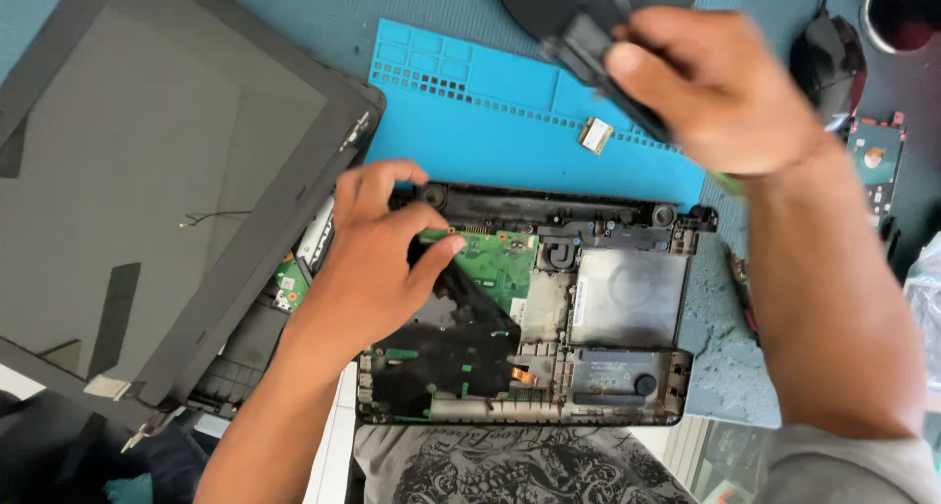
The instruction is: The person disassembles a laptop by removing the battery, motherboard, and keyboard. They use a prying tool to detach components and place them on a blue mat. The person then handles a separate laptop lid and keyboard assembly, comparing it to the disassembled unit.
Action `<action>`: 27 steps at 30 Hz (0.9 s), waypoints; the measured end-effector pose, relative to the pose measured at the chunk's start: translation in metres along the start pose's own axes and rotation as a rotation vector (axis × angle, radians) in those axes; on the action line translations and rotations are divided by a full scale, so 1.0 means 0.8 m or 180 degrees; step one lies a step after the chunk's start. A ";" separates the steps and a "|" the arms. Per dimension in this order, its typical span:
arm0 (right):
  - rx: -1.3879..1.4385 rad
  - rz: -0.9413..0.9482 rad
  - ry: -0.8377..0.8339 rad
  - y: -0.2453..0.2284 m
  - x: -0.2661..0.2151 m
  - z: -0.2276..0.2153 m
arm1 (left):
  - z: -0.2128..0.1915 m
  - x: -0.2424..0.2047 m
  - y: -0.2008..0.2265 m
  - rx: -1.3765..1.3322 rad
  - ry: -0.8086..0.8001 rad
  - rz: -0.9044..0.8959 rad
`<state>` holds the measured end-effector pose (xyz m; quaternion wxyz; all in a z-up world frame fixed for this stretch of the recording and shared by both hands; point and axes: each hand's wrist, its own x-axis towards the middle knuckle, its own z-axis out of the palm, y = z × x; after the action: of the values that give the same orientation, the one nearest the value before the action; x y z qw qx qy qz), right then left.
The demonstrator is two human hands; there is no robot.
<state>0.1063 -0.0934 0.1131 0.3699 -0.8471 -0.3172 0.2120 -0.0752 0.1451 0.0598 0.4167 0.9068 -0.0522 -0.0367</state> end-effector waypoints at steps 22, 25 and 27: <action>0.1014 0.0539 -0.0549 0.029 -0.042 0.047 | 0.022 0.004 -0.013 0.0250 0.0497 -0.0332; 0.1858 0.0088 -0.0298 0.039 -0.050 0.057 | 0.027 0.003 -0.017 0.0347 0.0781 -0.0091; 0.1824 0.0100 -0.0262 0.052 -0.057 0.063 | 0.026 0.003 -0.013 0.0230 0.0735 -0.0096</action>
<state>0.0598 -0.1226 0.0549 0.5776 -0.7036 -0.2460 0.3328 -0.0746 0.1361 0.0384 0.3864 0.9201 0.0085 0.0636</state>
